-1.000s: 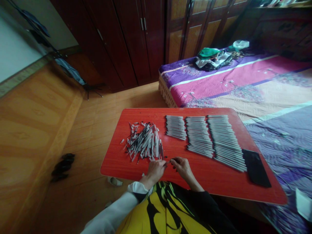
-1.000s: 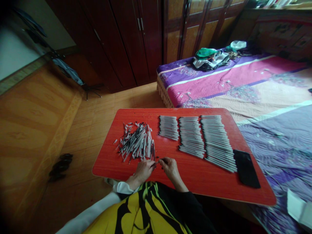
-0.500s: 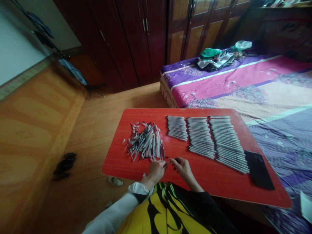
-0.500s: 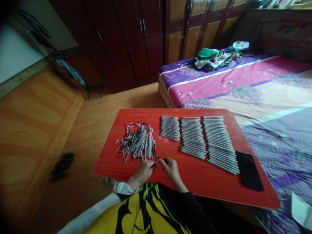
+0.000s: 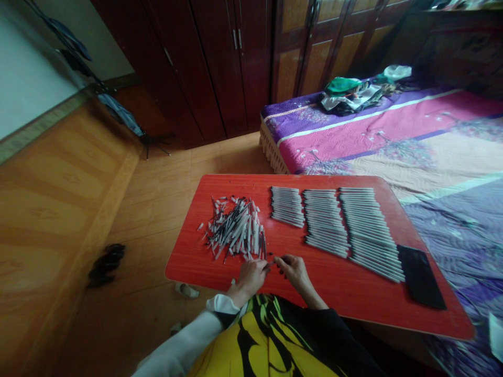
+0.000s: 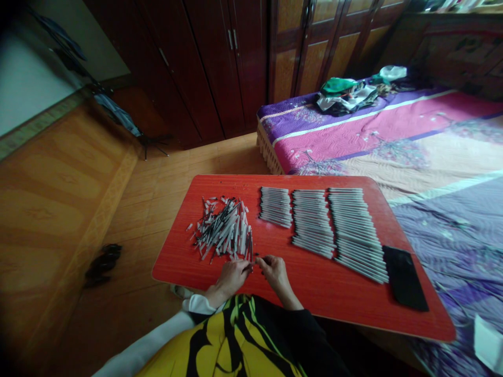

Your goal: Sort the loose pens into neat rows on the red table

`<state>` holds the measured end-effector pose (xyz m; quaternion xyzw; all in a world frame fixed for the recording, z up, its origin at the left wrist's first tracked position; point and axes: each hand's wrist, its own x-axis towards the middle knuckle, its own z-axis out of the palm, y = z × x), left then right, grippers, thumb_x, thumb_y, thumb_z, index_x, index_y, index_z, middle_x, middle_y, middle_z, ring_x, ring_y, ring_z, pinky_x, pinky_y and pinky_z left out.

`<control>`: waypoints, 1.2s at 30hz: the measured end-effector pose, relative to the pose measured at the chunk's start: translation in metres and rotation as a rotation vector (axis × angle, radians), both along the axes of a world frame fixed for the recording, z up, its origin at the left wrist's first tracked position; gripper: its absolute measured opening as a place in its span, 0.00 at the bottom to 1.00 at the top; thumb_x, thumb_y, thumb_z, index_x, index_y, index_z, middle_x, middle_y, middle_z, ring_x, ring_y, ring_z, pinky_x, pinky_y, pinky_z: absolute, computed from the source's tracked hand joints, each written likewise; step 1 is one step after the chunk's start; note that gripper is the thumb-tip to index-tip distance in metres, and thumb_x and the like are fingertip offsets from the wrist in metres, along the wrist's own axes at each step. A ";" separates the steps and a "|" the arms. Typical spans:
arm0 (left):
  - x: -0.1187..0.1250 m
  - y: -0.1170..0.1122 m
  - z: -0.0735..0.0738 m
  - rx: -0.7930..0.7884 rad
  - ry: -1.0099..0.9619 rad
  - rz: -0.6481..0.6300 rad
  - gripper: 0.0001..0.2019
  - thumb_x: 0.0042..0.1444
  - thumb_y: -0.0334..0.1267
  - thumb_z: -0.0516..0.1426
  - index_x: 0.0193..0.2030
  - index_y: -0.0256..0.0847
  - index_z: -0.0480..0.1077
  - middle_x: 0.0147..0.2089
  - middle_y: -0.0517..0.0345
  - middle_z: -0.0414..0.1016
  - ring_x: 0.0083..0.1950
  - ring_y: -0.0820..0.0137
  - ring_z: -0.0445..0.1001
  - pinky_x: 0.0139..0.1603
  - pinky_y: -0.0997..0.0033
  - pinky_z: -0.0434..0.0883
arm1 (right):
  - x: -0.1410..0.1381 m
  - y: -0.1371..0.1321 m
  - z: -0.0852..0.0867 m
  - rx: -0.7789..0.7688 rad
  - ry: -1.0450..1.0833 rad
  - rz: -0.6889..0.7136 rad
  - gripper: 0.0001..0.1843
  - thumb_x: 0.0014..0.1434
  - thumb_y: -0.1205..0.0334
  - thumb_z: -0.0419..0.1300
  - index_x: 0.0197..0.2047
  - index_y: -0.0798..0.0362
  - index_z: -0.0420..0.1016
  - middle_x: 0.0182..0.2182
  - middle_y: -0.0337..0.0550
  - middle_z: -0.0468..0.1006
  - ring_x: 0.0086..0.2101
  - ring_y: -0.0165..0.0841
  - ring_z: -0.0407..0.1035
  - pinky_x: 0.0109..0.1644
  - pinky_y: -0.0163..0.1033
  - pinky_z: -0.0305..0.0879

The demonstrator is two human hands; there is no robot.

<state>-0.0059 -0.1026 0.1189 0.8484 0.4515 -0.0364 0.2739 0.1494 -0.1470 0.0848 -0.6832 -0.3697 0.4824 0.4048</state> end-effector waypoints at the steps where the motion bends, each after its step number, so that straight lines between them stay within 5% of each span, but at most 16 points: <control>1: 0.000 0.000 -0.001 -0.002 -0.003 0.007 0.11 0.60 0.41 0.49 0.38 0.42 0.71 0.37 0.55 0.76 0.39 0.70 0.73 0.35 0.73 0.60 | 0.000 0.000 0.000 0.001 -0.011 -0.003 0.22 0.50 0.47 0.57 0.24 0.61 0.74 0.16 0.43 0.71 0.16 0.28 0.64 0.15 0.31 0.59; 5: -0.001 0.000 -0.004 0.011 -0.026 0.011 0.11 0.60 0.41 0.49 0.38 0.42 0.71 0.36 0.55 0.75 0.38 0.69 0.72 0.34 0.73 0.59 | 0.000 0.001 0.002 0.039 0.112 -0.014 0.20 0.49 0.50 0.58 0.35 0.60 0.76 0.22 0.43 0.75 0.18 0.28 0.66 0.16 0.31 0.62; 10: -0.002 -0.001 -0.004 0.009 -0.043 0.001 0.11 0.59 0.40 0.49 0.37 0.42 0.72 0.36 0.54 0.75 0.38 0.68 0.72 0.34 0.72 0.59 | -0.004 0.001 -0.002 0.007 0.141 -0.051 0.16 0.47 0.53 0.60 0.28 0.60 0.76 0.18 0.41 0.72 0.16 0.28 0.65 0.14 0.30 0.59; 14: -0.004 -0.001 -0.004 -0.008 -0.065 0.039 0.09 0.58 0.39 0.51 0.37 0.42 0.71 0.37 0.54 0.76 0.39 0.68 0.72 0.35 0.73 0.59 | -0.002 0.003 -0.007 0.035 0.160 -0.034 0.22 0.50 0.50 0.58 0.40 0.61 0.75 0.23 0.43 0.75 0.18 0.30 0.67 0.15 0.32 0.62; 18: -0.007 -0.003 -0.005 -0.005 -0.077 0.112 0.09 0.58 0.37 0.50 0.35 0.42 0.71 0.35 0.54 0.76 0.37 0.68 0.72 0.34 0.73 0.58 | 0.004 0.028 -0.019 0.014 -0.178 0.100 0.24 0.56 0.52 0.50 0.46 0.62 0.72 0.29 0.47 0.79 0.24 0.33 0.72 0.22 0.34 0.66; 22: -0.012 -0.008 -0.007 -0.002 -0.110 0.180 0.09 0.58 0.38 0.50 0.35 0.42 0.71 0.34 0.55 0.75 0.36 0.69 0.72 0.34 0.74 0.59 | 0.004 0.075 -0.033 -0.015 -0.493 0.206 0.17 0.55 0.61 0.53 0.45 0.58 0.75 0.37 0.50 0.79 0.39 0.37 0.73 0.40 0.35 0.66; 29: -0.029 -0.015 -0.011 -0.003 -0.089 0.300 0.08 0.57 0.37 0.51 0.34 0.41 0.70 0.34 0.56 0.75 0.36 0.69 0.72 0.34 0.74 0.59 | -0.006 0.124 -0.046 -0.051 -0.690 0.311 0.20 0.56 0.65 0.52 0.53 0.55 0.68 0.45 0.54 0.75 0.46 0.40 0.68 0.46 0.38 0.59; 36: -0.041 -0.020 -0.008 -0.003 -0.098 0.389 0.08 0.57 0.38 0.51 0.32 0.40 0.70 0.33 0.56 0.75 0.35 0.69 0.72 0.34 0.74 0.59 | -0.004 0.131 -0.051 -0.062 -0.693 0.342 0.12 0.56 0.64 0.52 0.42 0.54 0.73 0.38 0.51 0.77 0.44 0.38 0.69 0.44 0.36 0.58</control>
